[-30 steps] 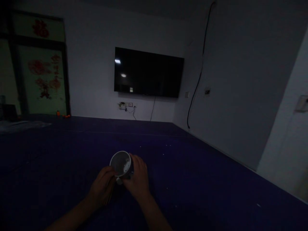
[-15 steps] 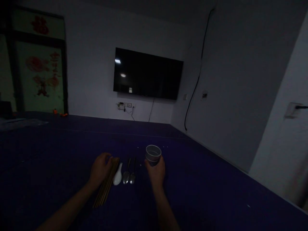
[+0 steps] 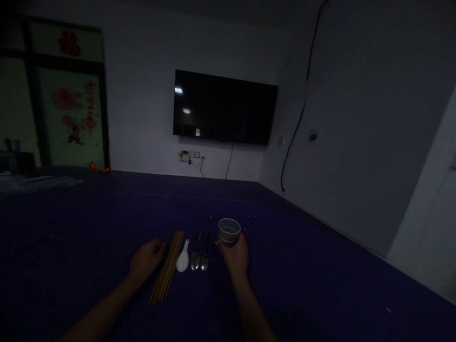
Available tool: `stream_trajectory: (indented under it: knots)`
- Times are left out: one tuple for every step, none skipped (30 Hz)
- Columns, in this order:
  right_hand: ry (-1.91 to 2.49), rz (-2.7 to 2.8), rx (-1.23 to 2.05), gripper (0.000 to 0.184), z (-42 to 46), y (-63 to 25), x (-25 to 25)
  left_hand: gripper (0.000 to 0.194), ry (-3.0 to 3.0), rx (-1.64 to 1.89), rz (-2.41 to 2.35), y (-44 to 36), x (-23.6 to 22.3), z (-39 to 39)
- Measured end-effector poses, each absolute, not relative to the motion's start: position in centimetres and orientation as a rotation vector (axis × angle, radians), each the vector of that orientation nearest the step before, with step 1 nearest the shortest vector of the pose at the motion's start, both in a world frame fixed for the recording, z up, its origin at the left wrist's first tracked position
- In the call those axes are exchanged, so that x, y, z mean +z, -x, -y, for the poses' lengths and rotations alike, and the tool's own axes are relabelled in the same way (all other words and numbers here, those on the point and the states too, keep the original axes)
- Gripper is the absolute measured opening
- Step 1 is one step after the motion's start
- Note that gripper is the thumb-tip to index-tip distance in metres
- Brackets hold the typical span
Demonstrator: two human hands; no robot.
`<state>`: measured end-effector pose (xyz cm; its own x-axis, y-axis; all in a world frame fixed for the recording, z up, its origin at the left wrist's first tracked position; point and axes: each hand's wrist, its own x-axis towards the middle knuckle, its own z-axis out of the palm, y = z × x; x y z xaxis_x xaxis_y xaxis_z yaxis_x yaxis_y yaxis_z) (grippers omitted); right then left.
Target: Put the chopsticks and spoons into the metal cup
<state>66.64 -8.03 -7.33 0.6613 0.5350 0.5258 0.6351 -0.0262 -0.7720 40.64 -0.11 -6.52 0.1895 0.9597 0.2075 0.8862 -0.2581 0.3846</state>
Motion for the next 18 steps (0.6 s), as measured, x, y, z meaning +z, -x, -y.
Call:
stream_trajectory:
  knots:
    - [1.682,0.965,-0.097,0.062,8.06,-66.62,-7.35,0.035,-2.288,0.614,-1.786,-40.72,-6.50,0.06]
    - [1.683,0.966,-0.088,0.062,8.09,-66.59,-7.38,0.035,-2.297,0.614,-1.782,-40.80,-6.49,0.01]
    - [1.684,0.967,-0.075,0.062,8.12,-66.57,-7.42,0.034,-2.305,0.612,-1.781,-40.86,-6.48,-0.03]
    - [1.688,0.966,-0.062,0.062,8.16,-66.56,-7.46,0.034,-2.310,0.608,-1.784,-40.90,-6.47,-0.06]
    - [1.694,0.962,-0.051,0.062,8.19,-66.56,-7.50,0.035,-2.315,0.603,-1.786,-40.94,-6.48,-0.08]
    - [1.701,0.957,-0.043,0.062,8.21,-66.56,-7.55,0.035,-2.319,0.597,-1.784,-40.97,-6.48,-0.09]
    - [1.706,0.954,-0.037,0.062,8.23,-66.57,-7.61,0.035,-2.326,0.589,-1.780,-40.99,-6.49,-0.10]
    - [1.707,0.949,-0.034,0.062,8.24,-66.58,-7.67,0.036,-2.336,0.580,-1.773,-41.01,-6.50,-0.09]
    - [1.705,0.942,-0.032,0.061,8.24,-66.60,-7.74,0.036,-2.346,0.572,-1.768,-41.04,-6.49,-0.07]
    - [1.697,0.936,-0.030,0.061,8.23,-66.61,-7.82,0.036,-2.353,0.565,-1.766,-41.08,-6.48,-0.03]
    - [1.683,0.936,-0.027,0.060,8.22,-66.61,-7.90,0.035,-2.361,0.557,-1.765,-41.12,-6.47,0.02]
    - [1.667,0.936,-0.023,0.059,8.20,-66.61,-7.97,0.035,-2.369,0.549,-1.764,-41.16,-6.45,0.08]
    - [1.653,0.937,-0.021,0.060,8.18,-66.60,-8.04,0.035,-2.377,0.542,-1.764,-41.21,-6.43,0.16]
    - [1.640,0.942,-0.018,0.060,8.16,-66.58,-8.09,0.035,-2.387,0.535,-1.761,-41.26,-6.41,0.25]
    - [1.627,0.949,-0.017,0.061,8.14,-66.57,-8.14,0.036,-2.401,0.528,-1.756,-41.30,-6.38,0.35]
    - [1.615,0.956,-0.021,0.061,8.12,-66.56,-8.18,0.037,-2.416,0.523,-1.749,-41.34,-6.35,0.45]
    - [1.603,0.960,-0.028,0.063,8.09,-66.56,-8.21,0.037,-2.429,0.521,-1.745,-41.38,-6.31,0.56]
    - [1.592,0.964,-0.033,0.065,8.04,-66.57,-8.25,0.038,-2.441,0.520,-1.742,-41.40,-6.27,0.68]
